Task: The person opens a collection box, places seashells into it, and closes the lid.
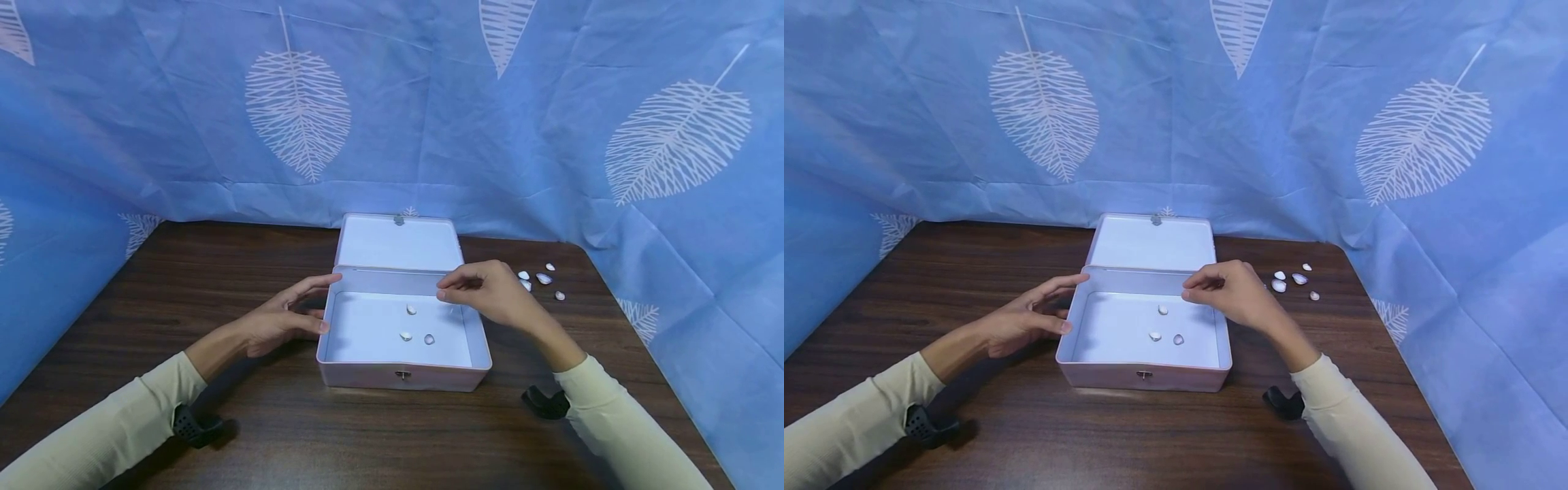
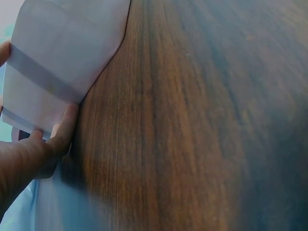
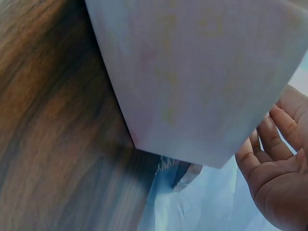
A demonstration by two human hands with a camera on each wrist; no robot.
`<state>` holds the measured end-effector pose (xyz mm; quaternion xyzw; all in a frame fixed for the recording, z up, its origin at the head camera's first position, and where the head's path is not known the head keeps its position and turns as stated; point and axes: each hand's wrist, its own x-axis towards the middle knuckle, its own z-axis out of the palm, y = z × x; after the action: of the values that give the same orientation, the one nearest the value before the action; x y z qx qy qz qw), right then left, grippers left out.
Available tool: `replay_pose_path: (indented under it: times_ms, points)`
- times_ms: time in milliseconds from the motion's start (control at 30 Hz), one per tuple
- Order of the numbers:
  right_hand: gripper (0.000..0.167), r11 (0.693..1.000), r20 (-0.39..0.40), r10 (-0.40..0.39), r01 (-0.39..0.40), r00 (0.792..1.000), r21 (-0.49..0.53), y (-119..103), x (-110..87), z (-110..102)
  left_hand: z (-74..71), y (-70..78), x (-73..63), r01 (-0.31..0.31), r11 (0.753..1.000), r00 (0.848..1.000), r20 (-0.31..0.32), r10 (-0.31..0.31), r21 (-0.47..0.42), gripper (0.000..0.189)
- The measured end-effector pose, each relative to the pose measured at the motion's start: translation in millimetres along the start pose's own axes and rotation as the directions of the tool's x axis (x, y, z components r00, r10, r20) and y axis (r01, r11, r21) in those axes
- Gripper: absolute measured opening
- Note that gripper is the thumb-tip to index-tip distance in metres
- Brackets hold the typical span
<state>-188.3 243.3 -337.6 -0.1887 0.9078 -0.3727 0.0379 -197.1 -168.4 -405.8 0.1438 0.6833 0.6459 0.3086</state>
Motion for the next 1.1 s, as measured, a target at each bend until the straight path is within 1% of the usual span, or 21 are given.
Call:
replay_pose_path:
  times_ms: [233, 433, 533, 767, 1100]
  points:
    - [0.023, 0.999, -0.032, 0.030, -0.030, 0.999, 0.016, 3, -8.4, -13, -0.3, 1.6, -1.0, 0.004, 1.000, 1.000, -0.003, -0.004, -0.009, 0.094]
    - [0.021, 0.999, -0.080, 0.043, -0.043, 0.996, 0.000, 10, -12.7, -21, -0.5, 1.8, -1.1, -0.002, 1.000, 1.000, -0.001, 0.002, -0.009, 0.094]
    - [0.022, 0.998, -0.090, 0.054, -0.055, 0.994, -0.007, 14, -14.1, -25, -0.8, 1.6, -0.7, -0.001, 1.000, 1.000, -0.002, 0.001, -0.009, 0.094]
    - [0.024, 0.996, -0.093, 0.079, -0.083, 0.993, -0.040, 31, -21.8, -40, -0.4, 2.1, -0.2, 0.006, 1.000, 1.000, -0.008, -0.006, -0.011, 0.093]
    - [0.032, 0.984, -0.130, 0.156, -0.165, 0.979, -0.063, 66, -25.8, -66, -0.5, 2.6, 0.2, 0.020, 1.000, 1.000, -0.015, -0.020, -0.016, 0.091]
